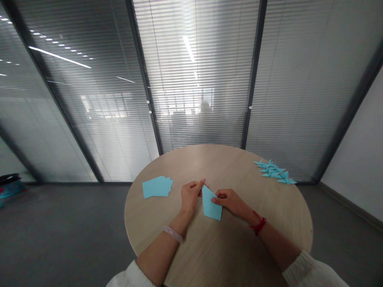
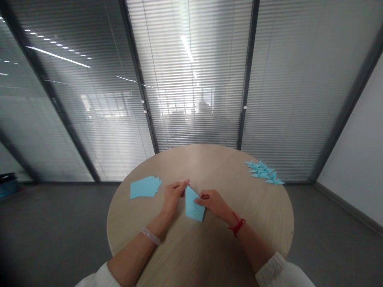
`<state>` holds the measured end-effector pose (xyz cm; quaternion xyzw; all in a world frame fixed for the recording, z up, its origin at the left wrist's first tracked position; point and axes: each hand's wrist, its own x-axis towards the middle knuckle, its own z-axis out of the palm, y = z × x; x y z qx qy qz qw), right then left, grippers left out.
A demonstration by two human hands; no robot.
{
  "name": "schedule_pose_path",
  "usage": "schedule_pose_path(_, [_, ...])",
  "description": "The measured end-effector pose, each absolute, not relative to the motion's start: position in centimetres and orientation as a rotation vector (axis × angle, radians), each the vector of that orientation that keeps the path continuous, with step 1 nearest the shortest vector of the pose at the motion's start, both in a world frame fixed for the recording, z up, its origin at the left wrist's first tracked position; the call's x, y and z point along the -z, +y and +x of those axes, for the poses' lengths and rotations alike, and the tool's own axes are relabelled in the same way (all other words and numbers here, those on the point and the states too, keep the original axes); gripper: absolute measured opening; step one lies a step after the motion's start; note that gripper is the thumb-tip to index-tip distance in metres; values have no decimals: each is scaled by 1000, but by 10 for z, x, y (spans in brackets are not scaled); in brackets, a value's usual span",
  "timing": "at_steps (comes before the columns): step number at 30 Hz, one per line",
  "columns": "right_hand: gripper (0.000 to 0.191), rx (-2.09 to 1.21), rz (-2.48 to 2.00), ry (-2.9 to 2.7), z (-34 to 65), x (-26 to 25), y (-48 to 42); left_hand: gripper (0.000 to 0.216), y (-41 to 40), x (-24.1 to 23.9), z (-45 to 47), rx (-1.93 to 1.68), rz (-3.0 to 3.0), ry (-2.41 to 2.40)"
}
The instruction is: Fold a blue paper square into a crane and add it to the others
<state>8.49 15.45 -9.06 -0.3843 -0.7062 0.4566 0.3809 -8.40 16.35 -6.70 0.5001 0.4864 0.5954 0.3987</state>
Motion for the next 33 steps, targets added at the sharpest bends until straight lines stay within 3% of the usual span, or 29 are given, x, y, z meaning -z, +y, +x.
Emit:
schedule_pose_path(11, [41, -1186, -988, -1814, 84, 90, 155, 47, 162, 65, -84, -1523, 1321, 1370])
schedule_pose_path(22, [42, -1247, -964, -1712, 87, 93, 159, 36, 161, 67, -78, -1340, 1197, 962])
schedule_pose_path(33, [39, -1256, -930, -1742, 86, 97, 161, 32, 162, 69, -78, -1382, 1192, 1009])
